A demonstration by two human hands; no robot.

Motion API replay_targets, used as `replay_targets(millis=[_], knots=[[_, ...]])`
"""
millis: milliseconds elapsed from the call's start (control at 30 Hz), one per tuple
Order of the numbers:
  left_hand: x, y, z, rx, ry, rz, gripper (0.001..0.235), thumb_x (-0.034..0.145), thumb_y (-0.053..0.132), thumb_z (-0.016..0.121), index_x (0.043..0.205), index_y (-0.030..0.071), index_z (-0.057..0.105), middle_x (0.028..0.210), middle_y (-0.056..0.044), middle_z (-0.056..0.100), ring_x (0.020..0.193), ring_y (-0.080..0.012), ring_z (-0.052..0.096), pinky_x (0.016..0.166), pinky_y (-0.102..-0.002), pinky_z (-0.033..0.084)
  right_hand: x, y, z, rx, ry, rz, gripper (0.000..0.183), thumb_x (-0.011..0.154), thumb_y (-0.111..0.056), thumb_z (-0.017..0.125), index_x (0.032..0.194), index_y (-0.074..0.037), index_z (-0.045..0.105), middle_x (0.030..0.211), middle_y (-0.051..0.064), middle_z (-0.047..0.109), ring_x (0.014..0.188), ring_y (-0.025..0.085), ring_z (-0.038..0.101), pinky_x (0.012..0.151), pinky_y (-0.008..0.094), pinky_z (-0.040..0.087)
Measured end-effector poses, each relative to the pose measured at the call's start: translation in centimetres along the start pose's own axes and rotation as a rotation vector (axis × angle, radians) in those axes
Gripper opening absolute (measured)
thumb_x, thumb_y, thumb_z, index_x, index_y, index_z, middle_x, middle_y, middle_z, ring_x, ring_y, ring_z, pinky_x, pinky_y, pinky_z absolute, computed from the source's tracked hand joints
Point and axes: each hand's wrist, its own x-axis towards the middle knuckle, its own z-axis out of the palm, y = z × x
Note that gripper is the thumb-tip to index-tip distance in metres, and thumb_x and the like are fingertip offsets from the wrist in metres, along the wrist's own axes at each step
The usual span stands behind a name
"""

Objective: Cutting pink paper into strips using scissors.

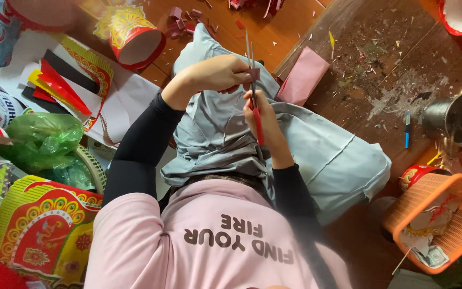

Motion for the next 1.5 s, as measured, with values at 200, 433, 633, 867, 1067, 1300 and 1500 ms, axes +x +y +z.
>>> replay_targets(millis=[200, 433, 633, 867, 1067, 1300, 1500], knots=[[-0.5, 1.5, -1.0, 0.006, -0.118, 0.035, 0.037, 0.105, 0.034, 0.052, 0.090, 0.004, 0.069, 0.062, 0.002, 0.057, 0.055, -0.0077, 0.051, 0.050, -0.028, 0.041, -1.3, 0.9, -0.2, 0.041, 0.053, 0.098, 0.011, 0.102, -0.015, 0.058, 0.109, -0.007, 0.056, 0.078, -0.002, 0.050, 0.067, 0.006, 0.049, 0.059, 0.023, 0.042], [-1.1, 2.1, -1.3, -0.016, -0.109, 0.064, 0.036, 0.104, 0.033, 0.052, 0.090, 0.004, 0.068, 0.064, 0.001, 0.060, 0.056, -0.0086, 0.055, 0.052, -0.027, 0.044, -0.4, 0.3, 0.3, 0.108, -0.018, -0.104, 0.016, 0.105, -0.012, 0.055, 0.120, -0.005, 0.053, 0.092, -0.003, 0.053, 0.080, 0.005, 0.052, 0.072, 0.021, 0.046], [-1.5, 3.0, -1.3, 0.003, -0.097, 0.083, 0.035, 0.105, 0.032, 0.054, 0.090, 0.003, 0.069, 0.064, -0.002, 0.058, 0.056, -0.0101, 0.053, 0.052, -0.027, 0.043, -1.3, 0.2, 0.2, 0.064, 0.087, 0.066, 0.008, 0.103, -0.009, 0.058, 0.110, -0.005, 0.055, 0.080, -0.004, 0.046, 0.068, 0.004, 0.042, 0.059, 0.022, 0.035], [-1.0, 2.4, -1.2, 0.100, -0.109, 0.070, 0.026, 0.100, 0.026, 0.053, 0.096, 0.005, 0.069, 0.066, -0.001, 0.062, 0.056, -0.0115, 0.056, 0.052, -0.029, 0.045, -0.8, -0.8, 0.5, 0.053, 0.011, -0.081, 0.010, 0.105, -0.009, 0.054, 0.115, -0.005, 0.053, 0.084, -0.004, 0.050, 0.073, 0.005, 0.048, 0.064, 0.022, 0.041], [-0.4, 1.6, -1.3, 0.051, -0.140, 0.085, 0.032, 0.102, 0.029, 0.052, 0.092, 0.004, 0.070, 0.065, 0.000, 0.063, 0.057, -0.0100, 0.059, 0.053, -0.028, 0.047, -1.3, 0.9, 0.0, -0.005, 0.092, -0.001, 0.006, 0.104, -0.010, 0.058, 0.107, -0.005, 0.056, 0.079, -0.002, 0.048, 0.069, 0.006, 0.045, 0.061, 0.023, 0.039], [0.1, 1.0, -1.4, 0.095, -0.125, 0.105, 0.033, 0.102, 0.029, 0.052, 0.091, 0.004, 0.071, 0.063, -0.002, 0.061, 0.054, -0.0117, 0.057, 0.053, -0.030, 0.046, -0.5, -0.3, 0.5, 0.151, 0.015, -0.112, 0.016, 0.105, -0.010, 0.056, 0.120, -0.004, 0.053, 0.095, -0.002, 0.056, 0.087, 0.005, 0.053, 0.079, 0.021, 0.046], [-0.3, 2.4, -1.3, 0.085, -0.151, 0.080, 0.038, 0.104, 0.034, 0.052, 0.089, 0.003, 0.070, 0.063, -0.001, 0.062, 0.055, -0.0106, 0.059, 0.053, -0.030, 0.048, -1.5, 2.2, -0.3, 0.040, 0.086, 0.048, 0.009, 0.108, -0.013, 0.059, 0.112, -0.005, 0.056, 0.081, 0.000, 0.047, 0.072, 0.008, 0.044, 0.064, 0.025, 0.037]])
